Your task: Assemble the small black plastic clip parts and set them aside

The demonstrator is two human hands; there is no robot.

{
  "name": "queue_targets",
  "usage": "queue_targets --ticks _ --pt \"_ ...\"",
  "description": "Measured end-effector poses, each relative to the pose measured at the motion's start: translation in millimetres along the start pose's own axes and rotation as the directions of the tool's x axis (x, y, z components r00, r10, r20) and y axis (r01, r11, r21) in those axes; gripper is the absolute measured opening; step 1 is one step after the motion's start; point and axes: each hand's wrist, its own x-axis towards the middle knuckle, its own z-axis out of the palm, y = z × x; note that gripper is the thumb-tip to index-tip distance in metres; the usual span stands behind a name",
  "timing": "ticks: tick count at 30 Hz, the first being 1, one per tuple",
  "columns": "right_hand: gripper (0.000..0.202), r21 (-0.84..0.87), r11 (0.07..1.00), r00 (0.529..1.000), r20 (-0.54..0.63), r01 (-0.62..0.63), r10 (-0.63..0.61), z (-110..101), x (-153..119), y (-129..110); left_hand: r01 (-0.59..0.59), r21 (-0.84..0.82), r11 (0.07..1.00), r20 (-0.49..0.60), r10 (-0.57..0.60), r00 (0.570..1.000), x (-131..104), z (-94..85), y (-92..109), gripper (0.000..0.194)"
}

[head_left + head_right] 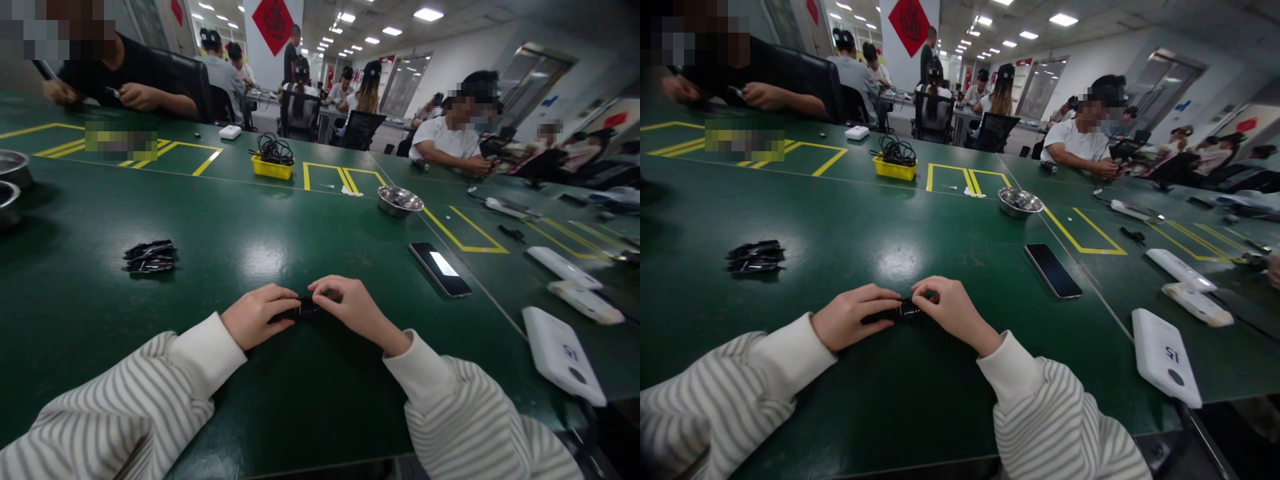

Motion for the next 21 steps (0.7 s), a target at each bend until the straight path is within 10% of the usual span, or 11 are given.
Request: queue_targets --ticks 21 --pt "0.010 -0.224 0.970 0.995 0.002 0.097 -0.099 19.3 -3.2 -0.4 0.001 0.044 0.999 -0.003 -0.001 1.000 0.2 0.3 -0.9 0.024"
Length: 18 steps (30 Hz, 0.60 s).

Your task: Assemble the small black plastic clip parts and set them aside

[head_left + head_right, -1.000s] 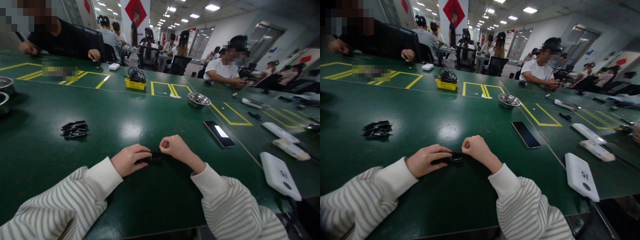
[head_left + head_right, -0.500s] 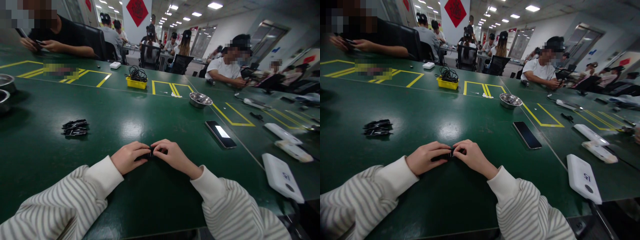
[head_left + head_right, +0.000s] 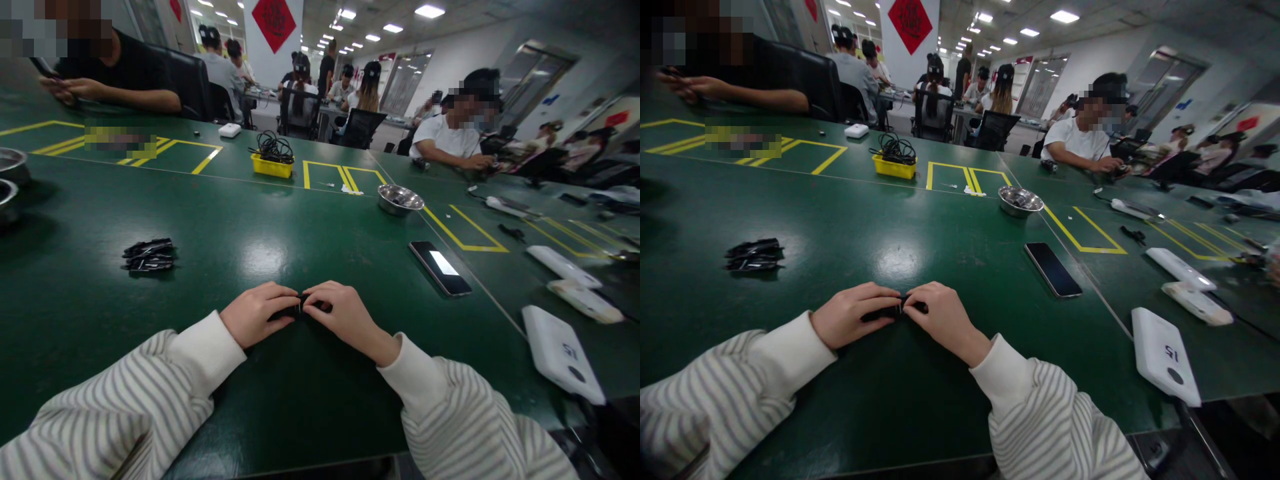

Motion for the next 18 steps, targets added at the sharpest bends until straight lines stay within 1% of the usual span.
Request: queue_targets --ticks 5,10,13,18 --pt "0.015 -0.025 0.999 0.999 0.013 0.032 -0.031 -3.5 -5.3 0.7 0.034 0.038 0.999 0.018 -0.035 0.999 -0.5 0.4 -1.0 0.025" --pt "0.018 -0.041 0.998 0.998 0.016 0.054 -0.053 -3.2 -7.1 3.0 0.049 0.045 0.998 0.001 -0.050 0.999 -0.8 1.8 -2.8 0.024" --pt "0.018 -0.066 0.994 0.997 -0.004 0.082 -0.082 -2.7 -7.4 5.2 0.054 0.037 0.998 -0.005 -0.054 0.999 -0.4 3.2 -3.6 0.024" --pt "0.018 -0.098 0.991 0.995 -0.029 0.095 -0.098 -7.7 -12.4 13.9 0.070 0.016 0.997 0.004 -0.070 0.998 8.5 10.1 -1.0 0.024"
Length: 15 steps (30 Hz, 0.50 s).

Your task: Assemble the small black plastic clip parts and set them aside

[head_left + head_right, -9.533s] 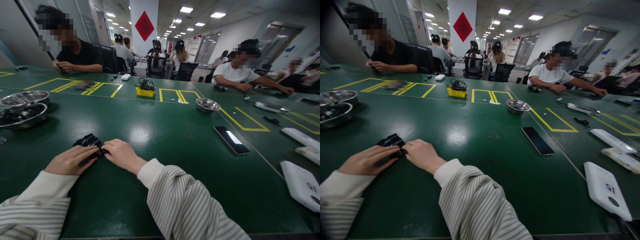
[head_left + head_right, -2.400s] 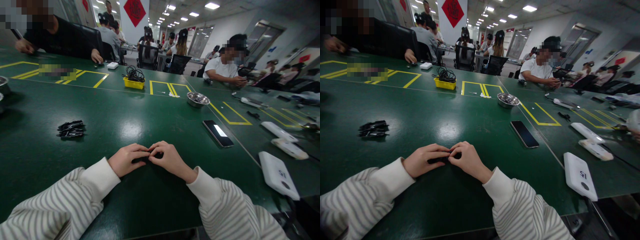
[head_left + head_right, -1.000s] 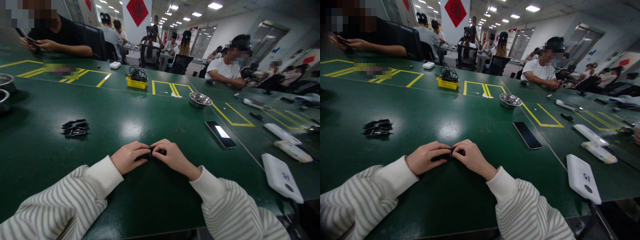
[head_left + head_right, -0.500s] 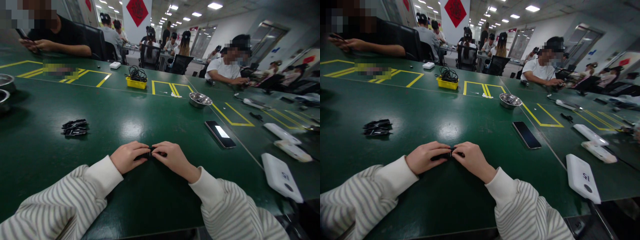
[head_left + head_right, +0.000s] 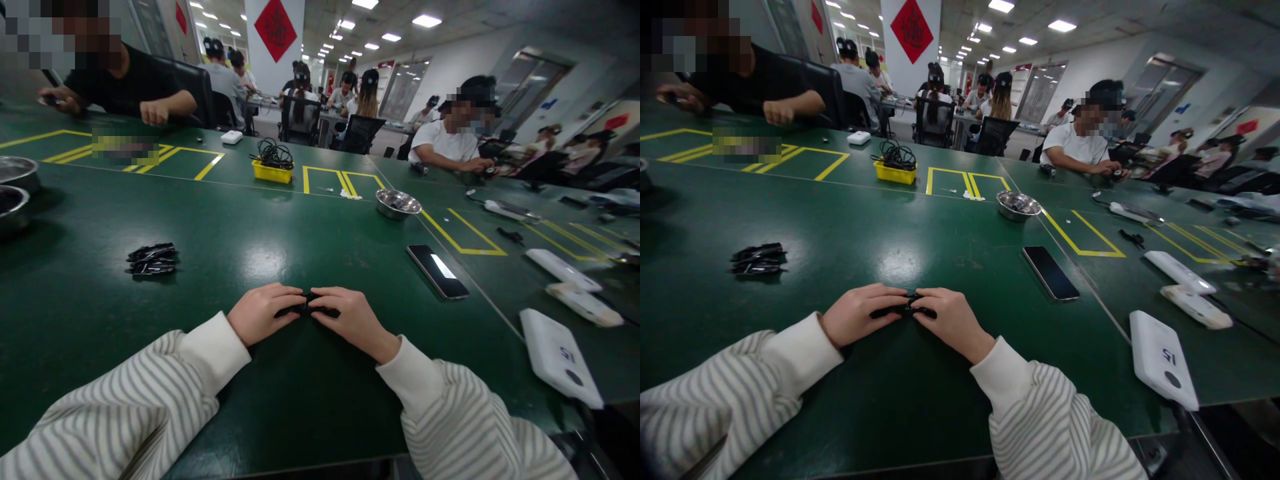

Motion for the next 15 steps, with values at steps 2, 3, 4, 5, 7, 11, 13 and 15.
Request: queue_targets --ticks 2,3,4,5,7,11,13,15 --pt "0.019 -0.006 1.000 1.000 -0.011 -0.003 0.003 -4.6 -5.4 6.7 -0.005 0.001 1.000 0.012 0.005 1.000 8.6 5.9 4.7 0.025" --pt "0.019 -0.007 1.000 1.000 -0.017 -0.005 0.005 -7.6 -9.0 10.8 -0.009 0.005 1.000 0.019 0.008 1.000 14.1 9.6 8.1 0.026" --pt "0.018 -0.008 1.000 1.000 -0.025 -0.010 0.010 -11.1 -13.1 15.3 -0.012 0.011 1.000 0.026 0.011 1.000 20.4 13.8 12.1 0.026" --pt "0.018 -0.010 1.000 0.999 -0.035 -0.019 0.018 -15.0 -17.8 20.0 -0.015 0.019 1.000 0.030 0.014 0.999 27.3 18.4 16.8 0.026" --pt "0.019 -0.013 0.998 0.997 -0.056 -0.057 0.056 -23.8 -28.3 29.4 -0.023 0.037 0.999 0.032 0.022 0.999 42.2 28.2 27.6 0.026" --pt "0.032 -0.007 0.969 0.965 -0.092 -0.246 0.244 -41.0 -49.6 45.2 -0.052 0.079 0.996 0.022 0.051 0.998 70.6 45.9 50.2 0.026" --pt "0.035 0.001 0.950 0.945 -0.102 -0.311 0.309 -47.5 -57.5 51.2 -0.068 0.092 0.993 0.020 0.067 0.998 80.0 51.2 58.6 0.027" --pt "0.034 0.000 0.943 0.937 -0.120 -0.331 0.329 -52.1 -62.5 56.8 -0.067 0.108 0.992 0.018 0.065 0.998 84.2 53.5 62.6 0.031"
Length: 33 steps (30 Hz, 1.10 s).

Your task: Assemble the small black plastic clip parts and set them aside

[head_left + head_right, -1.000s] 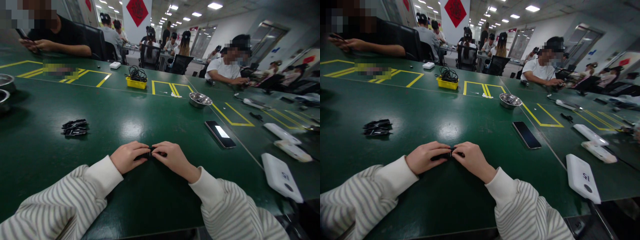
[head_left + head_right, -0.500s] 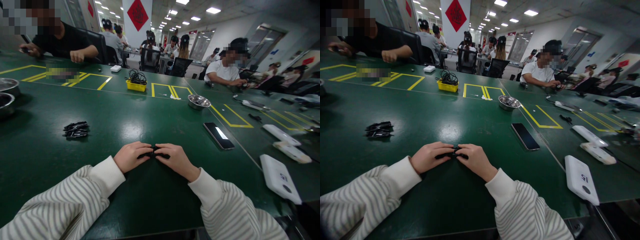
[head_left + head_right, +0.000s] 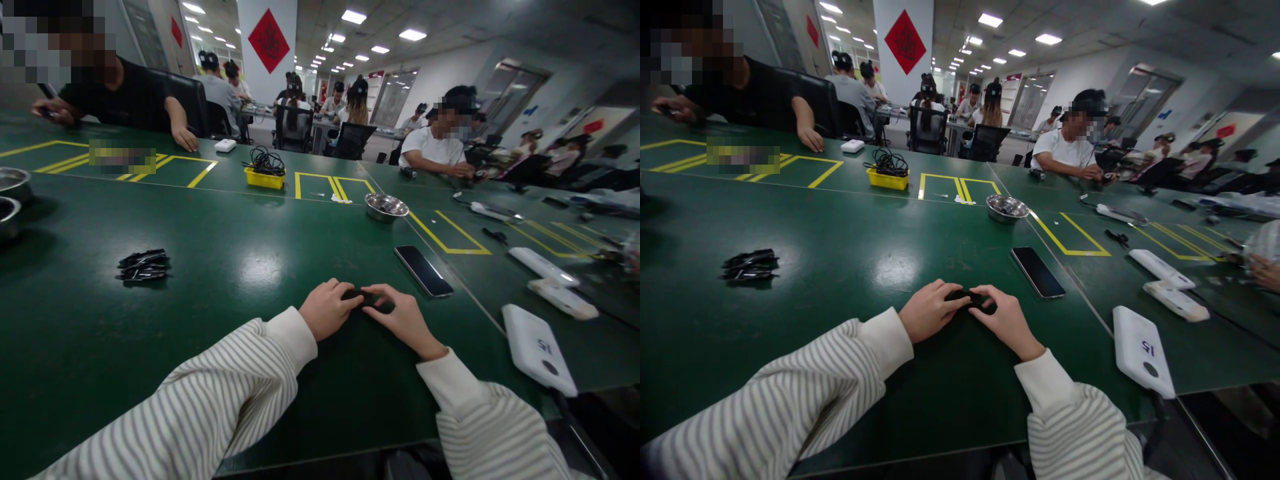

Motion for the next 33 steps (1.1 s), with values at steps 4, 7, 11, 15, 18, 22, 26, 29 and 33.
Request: queue_targets --ticks 4,7,11,15,18,22,26,29,33 --pt "0.031 -0.055 0.997 0.996 -0.076 -0.046 0.041 -6.4 1.4 14.6 0.086 0.073 0.994 -0.014 -0.085 0.996 -8.4 -2.8 -11.5 0.049" --pt "0.030 -0.134 0.981 0.977 -0.178 -0.143 0.118 -11.0 4.6 29.2 0.257 0.189 0.948 -0.079 -0.246 0.966 -28.0 -13.5 -40.8 0.054" --pt "0.033 -0.248 0.928 0.929 -0.313 -0.279 0.196 -17.3 7.7 49.4 0.538 0.342 0.771 -0.251 -0.477 0.843 -73.3 -46.3 -99.9 0.059" --pt "0.040 -0.310 0.876 0.885 -0.405 -0.369 0.229 -19.8 9.8 57.5 0.753 0.349 0.557 -0.418 -0.627 0.657 -134.8 -85.4 -156.9 0.064" --pt "0.042 -0.343 0.864 0.871 -0.451 -0.370 0.195 -16.6 12.0 51.3 0.838 0.280 0.469 -0.420 -0.725 0.546 -168.4 -102.9 -180.7 0.055" --pt "0.030 -0.359 0.912 0.902 -0.432 -0.199 0.026 -4.9 16.8 29.1 0.819 0.261 0.511 -0.344 -0.744 0.573 -167.3 -105.8 -176.0 0.053" --pt "0.023 -0.313 0.948 0.949 -0.275 0.062 -0.153 15.6 26.0 -4.5 0.684 0.404 0.608 -0.169 -0.685 0.709 -131.9 -91.6 -141.0 0.056" --pt "0.021 -0.169 0.967 0.961 -0.172 0.189 -0.217 36.9 37.1 -34.1 0.561 0.431 0.707 -0.127 -0.568 0.813 -107.0 -74.3 -108.9 0.053" --pt "0.031 0.086 0.984 0.986 -0.062 0.158 -0.153 66.0 51.3 -68.9 0.374 0.317 0.872 -0.052 -0.378 0.924 -88.3 -53.7 -72.5 0.039"
